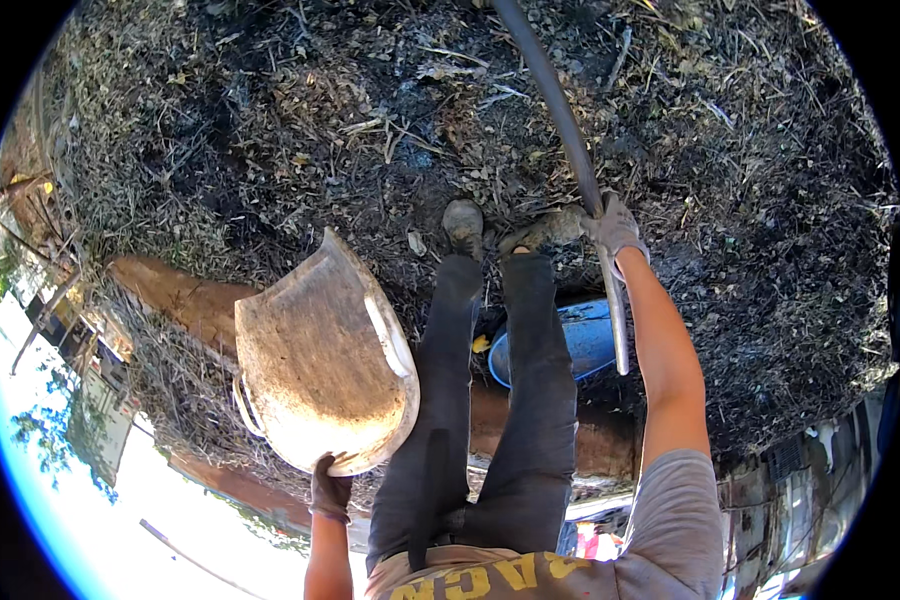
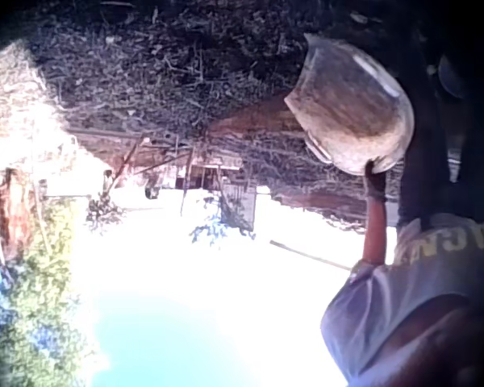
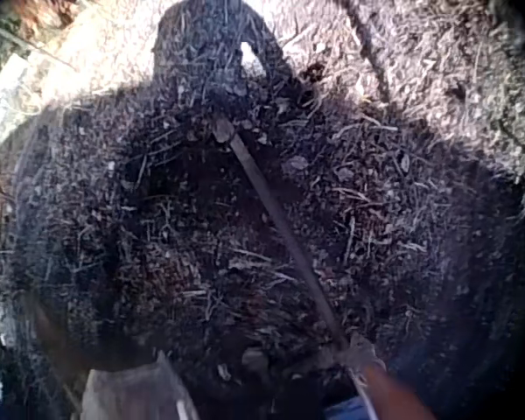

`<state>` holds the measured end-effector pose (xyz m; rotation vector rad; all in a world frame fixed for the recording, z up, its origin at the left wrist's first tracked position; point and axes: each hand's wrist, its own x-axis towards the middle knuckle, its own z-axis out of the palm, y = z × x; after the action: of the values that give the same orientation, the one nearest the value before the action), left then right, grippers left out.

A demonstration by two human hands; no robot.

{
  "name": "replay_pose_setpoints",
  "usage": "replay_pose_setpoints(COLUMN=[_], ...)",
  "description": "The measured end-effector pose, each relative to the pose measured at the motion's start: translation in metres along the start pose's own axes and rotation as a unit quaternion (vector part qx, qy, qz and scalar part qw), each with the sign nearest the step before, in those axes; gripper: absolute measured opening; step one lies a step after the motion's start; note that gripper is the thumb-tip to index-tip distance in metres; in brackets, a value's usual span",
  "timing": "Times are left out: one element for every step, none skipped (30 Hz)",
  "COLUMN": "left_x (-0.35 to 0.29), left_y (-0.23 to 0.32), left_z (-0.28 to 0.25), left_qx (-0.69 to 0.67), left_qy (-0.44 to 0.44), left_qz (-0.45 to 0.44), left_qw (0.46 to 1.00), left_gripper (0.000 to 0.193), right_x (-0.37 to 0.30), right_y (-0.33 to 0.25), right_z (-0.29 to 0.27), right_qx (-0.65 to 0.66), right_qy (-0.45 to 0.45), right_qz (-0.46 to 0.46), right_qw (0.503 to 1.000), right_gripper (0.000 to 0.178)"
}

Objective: The person uses a pitchfork to scoop dark organic material from a large pile into a white bucket. They carry the bucket to a blue cart and dump the contents, then return to repeat the process.

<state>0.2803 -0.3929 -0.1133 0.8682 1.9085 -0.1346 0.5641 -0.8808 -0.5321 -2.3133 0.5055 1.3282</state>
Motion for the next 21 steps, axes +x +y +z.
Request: replay_pose_setpoints(left_x=[0.021, 0.038, 0.053, 0.065, 0.073, 0.079, 0.085, 0.085, 0.101, 0.094, 0.077, 0.062, 0.051, 0.049, 0.044, 0.046, 0.039, 0.045, 0.052, 0.054, 0.027], left_y=[-0.013, -0.013, -0.015, -0.006, -0.007, -0.013, -0.018, -0.026, -0.045, -0.055, -0.057, -0.06, -0.065, -0.075, -0.084, -0.102, -0.136, -0.164, -0.195, -0.223, -0.227], left_z=[-0.04, -0.061, -0.083, -0.086, -0.096, -0.106, -0.111, -0.125, -0.171, -0.162, -0.145, -0.138, -0.135, -0.134, -0.133, -0.136, -0.154, -0.163, -0.179, -0.182, -0.159], left_qx=[0.108, 0.101, 0.091, -0.036, -0.035, -0.034, -0.043, -0.053, 0.252, 0.304, 0.393, 0.435, 0.437, 0.436, 0.434, 0.4, 0.315, 0.226, 0.084, -0.072, -0.22], left_qy=[-0.029, -0.044, -0.057, -0.051, -0.059, -0.065, -0.066, -0.063, -0.054, -0.089, -0.105, -0.11, -0.106, -0.101, -0.095, -0.097, -0.079, -0.067, -0.047, -0.028, -0.031], left_qz=[0.093, 0.081, 0.071, -0.045, -0.039, -0.033, -0.042, -0.049, 0.161, 0.214, 0.302, 0.344, 0.363, 0.34, 0.316, 0.33, 0.277, 0.231, 0.115, 0.002, -0.037], left_qw=[0.989, 0.991, 0.992, 0.997, 0.997, 0.997, 0.996, 0.995, 0.953, 0.924, 0.862, 0.825, 0.816, 0.827, 0.838, 0.849, 0.904, 0.944, 0.989, 0.997, 0.974], left_gripper=[0.027, 0.025, 0.023, 0.021, 0.02, 0.02, 0.02, 0.02, 0.021, 0.021, 0.022, 0.024, 0.026, 0.026, 0.027, 0.026, 0.024, 0.023, 0.021, 0.02, 0.016], right_x=[-0.032, -0.067, -0.1, -0.136, -0.17, -0.201, -0.229, -0.263, -0.301, -0.336, -0.365, -0.387, -0.405, -0.418, -0.423, -0.426, -0.427, -0.432, -0.436, -0.432, -0.433], right_y=[-0.005, -0.008, -0.015, -0.019, -0.018, -0.017, -0.017, -0.028, -0.043, -0.054, -0.055, -0.056, -0.058, -0.063, -0.061, -0.059, -0.06, -0.056, -0.051, -0.042, -0.029], right_z=[-0.006, -0.021, -0.039, -0.054, -0.064, -0.073, -0.085, -0.105, -0.129, -0.148, -0.159, -0.167, -0.172, -0.178, -0.182, -0.186, -0.191, -0.196, -0.201, -0.205, -0.209], right_qx=[0.046, 0.117, 0.187, 0.254, 0.316, 0.376, 0.432, 0.434, 0.444, 0.447, 0.488, 0.528, 0.544, 0.558, 0.561, 0.563, 0.544, 0.532, 0.52, 0.507, 0.498], right_qy=[-0.013, -0.025, -0.038, -0.053, -0.085, -0.117, -0.146, -0.176, -0.211, -0.23, -0.241, -0.257, -0.248, -0.244, -0.252, -0.261, -0.263, -0.25, -0.242, -0.252, -0.244], right_qz=[-0.006, -0.014, -0.025, -0.031, -0.02, -0.007, 0.003, 0.003, 0.005, 0.002, 0.013, 0.024, 0.045, 0.036, 0.031, 0.027, 0.034, 0.041, 0.05, 0.058, 0.046], right_qw=[0.999, 0.993, 0.981, 0.965, 0.945, 0.919, 0.89, 0.884, 0.871, 0.864, 0.839, 0.809, 0.8, 0.792, 0.788, 0.784, 0.796, 0.808, 0.817, 0.823, 0.831], right_gripper=[0.067, 0.068, 0.069, 0.07, 0.07, 0.07, 0.071, 0.068, 0.066, 0.064, 0.061, 0.057, 0.056, 0.054, 0.052, 0.05, 0.049, 0.048, 0.047, 0.045, 0.046])
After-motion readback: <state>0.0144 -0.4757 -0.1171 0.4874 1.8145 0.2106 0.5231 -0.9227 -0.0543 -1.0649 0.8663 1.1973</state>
